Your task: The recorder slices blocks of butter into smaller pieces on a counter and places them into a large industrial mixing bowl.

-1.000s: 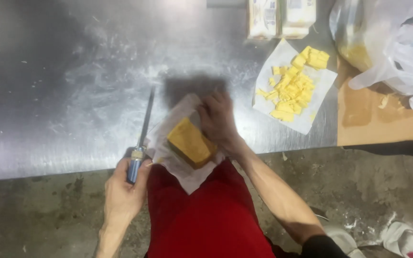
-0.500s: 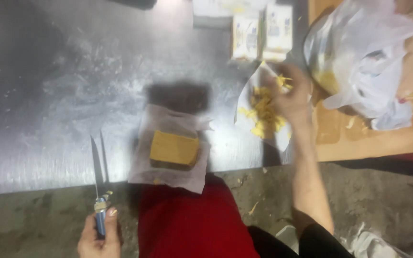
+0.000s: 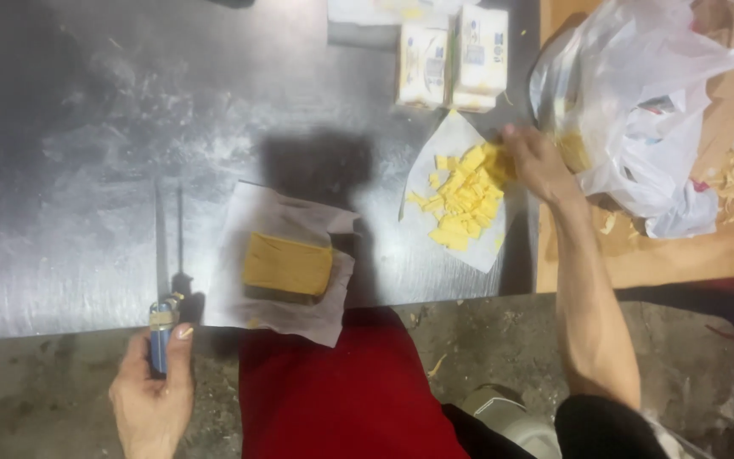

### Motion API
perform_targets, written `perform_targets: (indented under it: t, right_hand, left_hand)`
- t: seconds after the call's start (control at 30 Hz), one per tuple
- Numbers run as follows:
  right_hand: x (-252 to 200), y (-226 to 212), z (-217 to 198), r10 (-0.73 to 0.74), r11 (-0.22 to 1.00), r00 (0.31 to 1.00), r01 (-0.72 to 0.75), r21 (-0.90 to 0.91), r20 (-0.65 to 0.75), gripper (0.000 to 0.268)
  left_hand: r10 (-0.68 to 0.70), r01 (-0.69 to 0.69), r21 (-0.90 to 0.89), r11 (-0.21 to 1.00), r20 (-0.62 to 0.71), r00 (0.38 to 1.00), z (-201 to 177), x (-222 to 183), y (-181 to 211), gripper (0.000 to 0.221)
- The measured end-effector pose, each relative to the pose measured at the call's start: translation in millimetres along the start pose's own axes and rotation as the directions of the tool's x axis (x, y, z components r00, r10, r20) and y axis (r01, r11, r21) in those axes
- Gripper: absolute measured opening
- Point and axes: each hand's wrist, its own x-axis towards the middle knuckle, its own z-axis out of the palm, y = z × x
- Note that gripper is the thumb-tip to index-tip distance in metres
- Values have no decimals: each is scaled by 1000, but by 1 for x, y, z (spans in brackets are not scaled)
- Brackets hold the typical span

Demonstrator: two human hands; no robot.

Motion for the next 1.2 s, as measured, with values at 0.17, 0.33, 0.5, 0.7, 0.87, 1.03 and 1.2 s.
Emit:
perform_targets:
  t: [0.17,0.33,0.5,0.7,0.87,1.03,1.2]
  right_hand:
    - [-36,12,8,-317,938,948,310,-156,-20,45]
    - [-52,12,16,-519,855,822,507,-114,-233,32]
    - [-64,16,20,-574,807,810,536,-247,-119,37]
    - [-74,7,15,-585,771,809,537,-344,-48,40]
    - [-87,-75,56,-658,753,722,633,-178,-214,33]
    - [-87,-181,154,-838,471,454,882,17,-303,17]
    - [-18,-207,270,-937,114,122,993,44,-327,18]
  left_hand:
    - [-34,33,-56,998,-22,999,24,-25,25,45]
    - [-220,225,-47,973,100,971,26,-36,55,46]
    - [-114,120,-126,985,59,992,36,-39,33,45]
    - [-121,141,-182,973,114,986,31,-40,38,36]
    - [-7,45,-223,974,167,986,9,-42,25,30]
    - [14,14,-79,997,344,939,11,-34,22,29]
    - [69,-10,-156,988,374,925,15,-26,33,32]
